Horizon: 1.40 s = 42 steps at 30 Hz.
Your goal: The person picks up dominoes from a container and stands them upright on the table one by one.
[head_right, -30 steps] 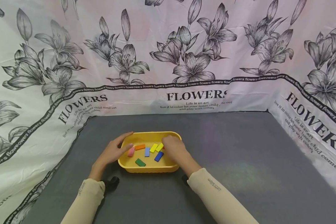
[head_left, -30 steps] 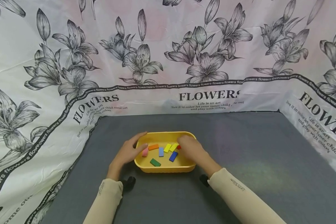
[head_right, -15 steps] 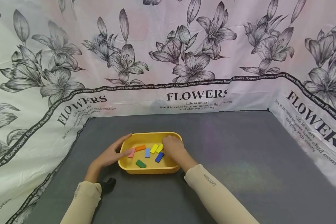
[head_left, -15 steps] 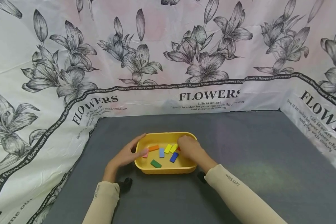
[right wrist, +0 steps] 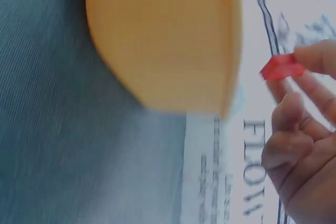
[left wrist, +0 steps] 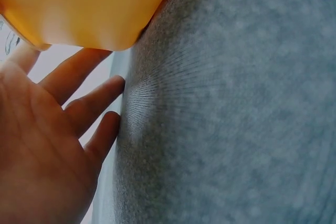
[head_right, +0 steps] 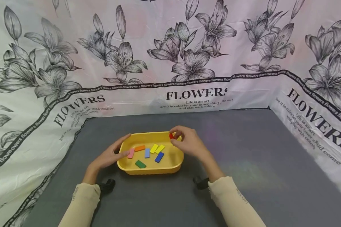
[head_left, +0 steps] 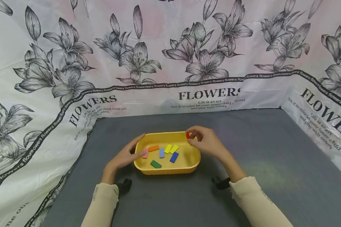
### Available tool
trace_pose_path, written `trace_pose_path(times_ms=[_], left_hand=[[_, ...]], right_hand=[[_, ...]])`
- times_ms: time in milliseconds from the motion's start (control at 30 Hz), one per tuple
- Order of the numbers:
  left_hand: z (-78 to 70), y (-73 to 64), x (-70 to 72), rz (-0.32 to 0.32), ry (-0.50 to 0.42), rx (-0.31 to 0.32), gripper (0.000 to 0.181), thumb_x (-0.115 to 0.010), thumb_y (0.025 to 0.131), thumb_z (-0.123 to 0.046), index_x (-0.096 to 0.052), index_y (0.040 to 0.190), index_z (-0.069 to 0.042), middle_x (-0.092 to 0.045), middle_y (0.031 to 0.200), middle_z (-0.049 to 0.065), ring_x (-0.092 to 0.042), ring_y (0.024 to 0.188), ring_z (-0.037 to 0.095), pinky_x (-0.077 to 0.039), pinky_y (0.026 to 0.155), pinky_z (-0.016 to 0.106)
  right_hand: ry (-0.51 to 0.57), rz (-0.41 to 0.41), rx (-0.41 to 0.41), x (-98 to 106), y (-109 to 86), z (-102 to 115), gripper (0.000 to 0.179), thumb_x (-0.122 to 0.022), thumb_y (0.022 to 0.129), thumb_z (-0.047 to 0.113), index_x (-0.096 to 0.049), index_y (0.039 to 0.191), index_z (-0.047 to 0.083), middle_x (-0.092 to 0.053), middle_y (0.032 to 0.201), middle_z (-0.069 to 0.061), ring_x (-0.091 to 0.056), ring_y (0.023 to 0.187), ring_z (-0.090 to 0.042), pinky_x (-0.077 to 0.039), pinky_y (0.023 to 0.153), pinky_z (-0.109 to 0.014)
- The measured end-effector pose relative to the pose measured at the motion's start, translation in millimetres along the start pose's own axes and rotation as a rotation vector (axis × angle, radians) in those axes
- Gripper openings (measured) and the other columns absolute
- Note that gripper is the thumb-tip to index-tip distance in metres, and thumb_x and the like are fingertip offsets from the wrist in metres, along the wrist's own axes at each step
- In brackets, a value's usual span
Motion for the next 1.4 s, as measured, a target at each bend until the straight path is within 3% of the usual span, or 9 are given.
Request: trace_pose_path(times_ms=[200, 333, 467, 633, 833, 1033, 1400], left_hand=[[0.1, -1.0, 1.8, 0.003, -0.008, 0.001, 0.074, -0.068, 0.095, -0.045, -0.029, 0.158, -0.044, -0.032, 0.166, 0.002, -0.044, 0.143, 0.034, -0.032, 0.119, 0.063], [-0.9, -2.1, 1.5, 0.007, -0.010, -0.008, 0.074, -0.068, 0.096, -0.043, -0.029, 0.158, -0.043, -0.032, 0.166, 0.003, -0.044, 0.144, 0.035, -0.032, 0.119, 0.064], [-1.0, -2.5, 1.8, 0.002, 0.001, -0.009, 0.074, -0.067, 0.096, -0.044, -0.029, 0.159, -0.043, -0.030, 0.167, 0.002, -0.043, 0.144, 0.036, -0.031, 0.119, 0.064], [0.2, -2.2, 1.9, 0.008, 0.005, -0.008, 0.074, -0.066, 0.096, -0.044, -0.028, 0.159, -0.043, -0.028, 0.168, 0.002, -0.041, 0.146, 0.036, -0.029, 0.120, 0.066], [0.6, -1.9, 1.3, 0.020, -0.010, -0.010, 0.074, -0.066, 0.097, -0.042, -0.027, 0.160, -0.042, -0.029, 0.168, 0.003, -0.041, 0.146, 0.036, -0.029, 0.120, 0.065], [0.2, -1.1, 0.8, 0.024, -0.021, -0.013, 0.074, -0.066, 0.097, -0.041, -0.027, 0.160, -0.042, -0.029, 0.168, 0.003, -0.042, 0.144, 0.036, -0.031, 0.120, 0.064], [-0.3, -0.7, 0.6, 0.030, -0.022, -0.015, 0.074, -0.066, 0.098, -0.037, -0.026, 0.160, -0.041, -0.027, 0.169, 0.003, -0.040, 0.147, 0.036, -0.028, 0.121, 0.065]], right_hand=[[0.218, -0.075, -0.019, 35, -20.5, -31, 0.030, -0.072, 0.096, 0.018, -0.067, 0.125, 0.015, -0.073, 0.106, -0.012, -0.064, 0.071, -0.024, -0.047, 0.062, -0.026], [0.244, -0.098, -0.029, 47, -31.3, -49, 0.031, -0.071, 0.096, 0.018, -0.066, 0.127, 0.013, -0.072, 0.106, -0.014, -0.063, 0.071, -0.018, -0.048, 0.064, -0.026], [0.230, -0.099, -0.042, 52, -37.9, -61, 0.030, -0.072, 0.096, 0.016, -0.066, 0.125, 0.012, -0.072, 0.108, -0.015, -0.063, 0.072, -0.022, -0.049, 0.063, -0.026], [0.155, -0.042, -0.077, 47, -41.2, -72, 0.026, -0.076, 0.092, 0.014, -0.069, 0.117, 0.011, -0.074, 0.105, -0.012, -0.059, 0.066, -0.018, -0.046, 0.059, -0.025], [0.025, 0.087, -0.035, 32, -40.1, -80, 0.021, -0.078, 0.088, 0.007, -0.070, 0.107, 0.005, -0.076, 0.097, -0.007, -0.063, 0.075, -0.016, -0.049, 0.061, -0.025], [0.011, 0.147, -0.045, 22, -39.4, -84, 0.020, -0.078, 0.086, 0.004, -0.069, 0.103, 0.006, -0.075, 0.094, -0.004, -0.066, 0.082, -0.015, -0.051, 0.063, -0.025], [0.012, 0.173, -0.046, 16, -41.6, -87, 0.021, -0.079, 0.083, 0.002, -0.067, 0.099, 0.006, -0.073, 0.091, -0.007, -0.061, 0.071, -0.011, -0.052, 0.057, -0.026]])
Point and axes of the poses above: each hand's wrist, its own y-axis towards the middle knuckle, its own x-axis out of the back of the hand, z = x × y, the point moved 9 cm from there along y, towards the middle knuckle
